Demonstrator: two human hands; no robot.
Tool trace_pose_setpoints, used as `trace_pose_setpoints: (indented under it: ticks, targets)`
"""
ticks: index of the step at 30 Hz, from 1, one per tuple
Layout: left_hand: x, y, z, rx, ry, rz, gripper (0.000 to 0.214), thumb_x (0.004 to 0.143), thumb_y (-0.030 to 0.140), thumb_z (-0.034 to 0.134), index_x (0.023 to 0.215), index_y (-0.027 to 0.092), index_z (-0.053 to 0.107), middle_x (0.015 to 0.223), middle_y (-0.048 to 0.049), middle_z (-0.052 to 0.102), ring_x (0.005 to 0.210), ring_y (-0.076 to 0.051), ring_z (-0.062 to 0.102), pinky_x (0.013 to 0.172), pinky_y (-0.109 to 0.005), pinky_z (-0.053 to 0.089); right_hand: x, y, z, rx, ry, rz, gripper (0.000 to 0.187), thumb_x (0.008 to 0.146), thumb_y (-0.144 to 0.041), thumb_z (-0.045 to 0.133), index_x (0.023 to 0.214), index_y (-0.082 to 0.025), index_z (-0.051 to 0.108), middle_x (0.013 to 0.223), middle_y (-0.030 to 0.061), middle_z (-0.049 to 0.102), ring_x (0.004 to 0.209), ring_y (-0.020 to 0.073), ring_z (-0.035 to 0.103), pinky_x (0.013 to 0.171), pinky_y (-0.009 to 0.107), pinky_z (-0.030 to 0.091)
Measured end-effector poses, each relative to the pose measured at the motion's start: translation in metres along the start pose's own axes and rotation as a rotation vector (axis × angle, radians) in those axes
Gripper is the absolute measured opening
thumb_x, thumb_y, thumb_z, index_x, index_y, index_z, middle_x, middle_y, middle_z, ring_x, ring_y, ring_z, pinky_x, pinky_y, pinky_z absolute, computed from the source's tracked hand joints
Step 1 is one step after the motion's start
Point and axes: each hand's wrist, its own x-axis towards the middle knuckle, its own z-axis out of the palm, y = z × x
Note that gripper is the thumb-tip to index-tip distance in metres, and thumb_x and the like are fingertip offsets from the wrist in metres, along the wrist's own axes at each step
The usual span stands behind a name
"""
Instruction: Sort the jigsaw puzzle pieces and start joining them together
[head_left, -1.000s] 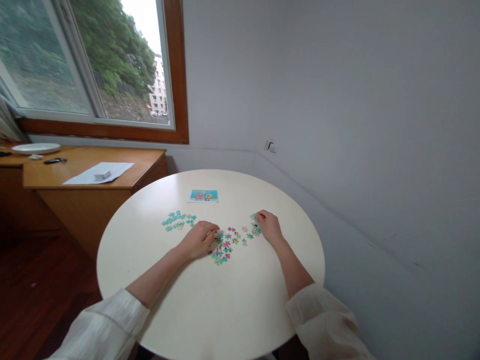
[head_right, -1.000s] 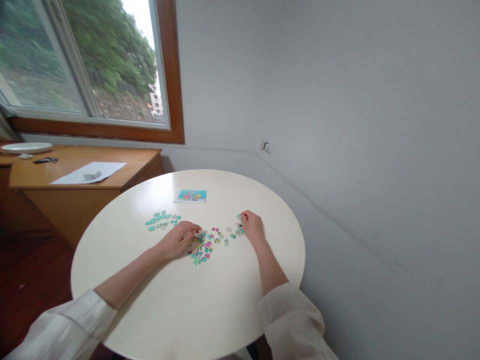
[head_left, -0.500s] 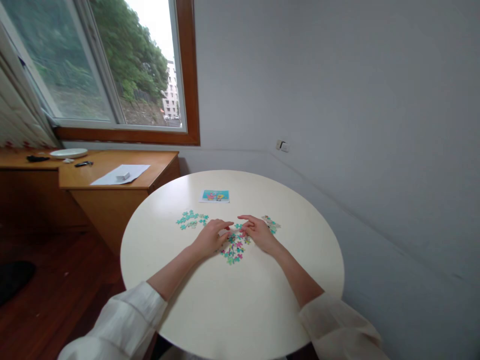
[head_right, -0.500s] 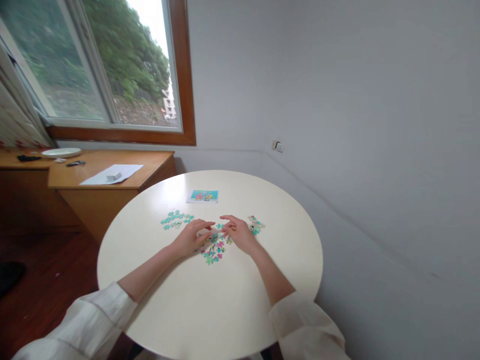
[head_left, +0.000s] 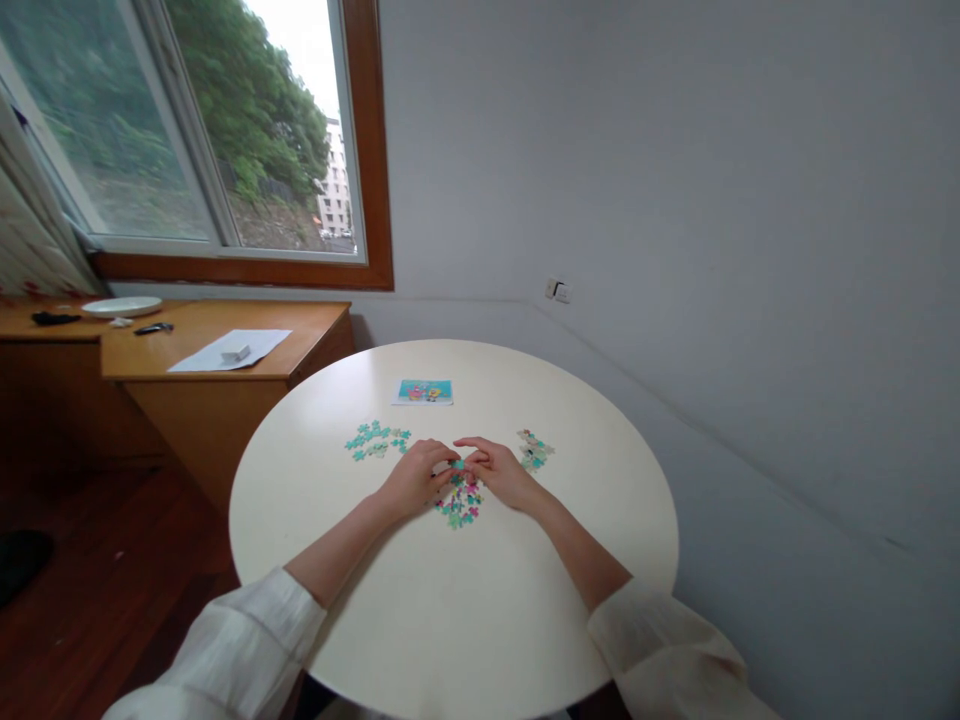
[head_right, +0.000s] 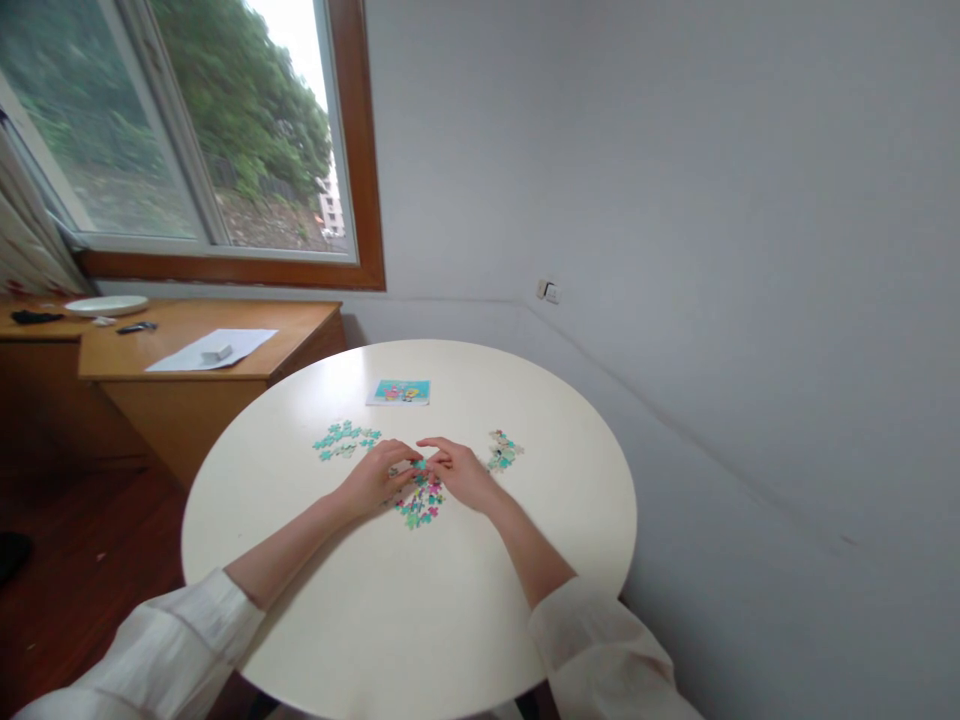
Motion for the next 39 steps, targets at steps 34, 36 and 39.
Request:
trace_pose_setpoints:
  ticks: [34, 36, 39]
  targets:
    - [0.0, -0.037, -0.008, 0.424, 0.026, -0.54, 0.025, 0.078, 0.02, 0.048, 0.083, 0.019, 0.072, 0.097, -0.011, 0.066, 0.098, -0.031, 0.053, 0.08, -0.042, 0.034, -0.001, 0.045, -0.081, -0.576, 0.648, 0.161, 0.022, 0.076, -0.021, 0.054, 0.088, -0.018, 0.071, 0.085, 0.0062, 0.072, 0.074, 0.0166, 0.064, 0.071, 0.028, 0.048]
    - [0.0, -0.039, -0.009, 0.439, 0.027, -0.557, 0.026, 0.079, 0.021, 0.047, 0.085, 0.019, 0.073, 0.096, -0.0114, 0.066, 0.098, -0.031, 0.052, 0.079, -0.042, 0.033, 0.0, 0.046, -0.078, -0.425, 0.652, 0.128, 0.022, 0.074, -0.022, 0.055, 0.088, -0.017, 0.071, 0.078, 0.0057, 0.072, 0.068, 0.0165, 0.064, 0.066, 0.029, 0.05]
    - [0.0, -0.043, -0.011, 0.447, 0.022, -0.586, 0.03, 0.081, 0.021, 0.044, 0.089, 0.02, 0.072, 0.096, -0.0122, 0.065, 0.097, -0.031, 0.051, 0.079, -0.042, 0.032, 0.002, 0.045, -0.073, -0.27, 0.639, 0.115, 0.02, 0.073, -0.025, 0.056, 0.087, -0.017, 0.07, 0.079, 0.0062, 0.071, 0.065, 0.0163, 0.065, 0.065, 0.03, 0.052]
